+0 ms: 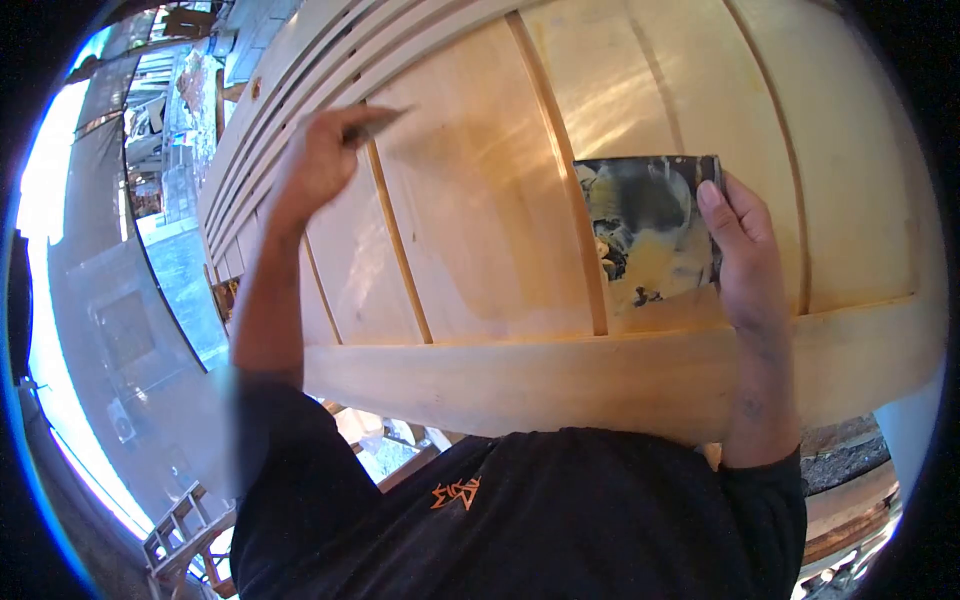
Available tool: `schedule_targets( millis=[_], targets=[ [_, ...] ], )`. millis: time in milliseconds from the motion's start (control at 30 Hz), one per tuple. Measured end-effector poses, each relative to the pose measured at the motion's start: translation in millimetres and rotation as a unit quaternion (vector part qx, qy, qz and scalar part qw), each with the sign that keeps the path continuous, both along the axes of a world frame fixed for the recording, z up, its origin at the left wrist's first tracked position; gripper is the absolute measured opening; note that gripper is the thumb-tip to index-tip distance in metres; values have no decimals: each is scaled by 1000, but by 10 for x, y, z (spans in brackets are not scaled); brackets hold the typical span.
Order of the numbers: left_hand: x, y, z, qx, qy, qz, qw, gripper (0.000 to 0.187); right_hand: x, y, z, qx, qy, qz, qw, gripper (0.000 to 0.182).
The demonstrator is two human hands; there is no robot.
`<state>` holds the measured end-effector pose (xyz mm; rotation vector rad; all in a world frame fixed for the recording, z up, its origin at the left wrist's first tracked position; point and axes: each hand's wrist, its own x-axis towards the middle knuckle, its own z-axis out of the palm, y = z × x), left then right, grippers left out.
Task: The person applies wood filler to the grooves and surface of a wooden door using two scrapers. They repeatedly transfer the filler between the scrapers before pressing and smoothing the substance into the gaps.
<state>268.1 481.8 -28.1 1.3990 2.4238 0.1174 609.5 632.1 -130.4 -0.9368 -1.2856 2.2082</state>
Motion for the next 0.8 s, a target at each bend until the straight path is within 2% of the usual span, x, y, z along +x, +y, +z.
schedule_targets(
  millis=[33,167,433,633,733,800],
  targets=[
    [-280,60,-90,36,29,-45,998,44,5,21,-22,2,2,0,1000,35],
    [-702,295,-228,29,36,-55,997,44,9,77,-32,12,7,31,999,34],
    [-632,446,-81,-61,66,2,996,33,32,0,-45,9,-58,-21,998,36],
    [-841,257,-61,-46,-71,-36,996,31,65,13,-81,16,-32,-5,999,37],
    [-897,274,-37,-69,-85,-61,992,32,66,12,-70,9,-27,-7,1000,38],
    [-923,324,-80,-38,-57,-70,995,32,83,5,-104,2,-29,-14,999,38]
  ],
)
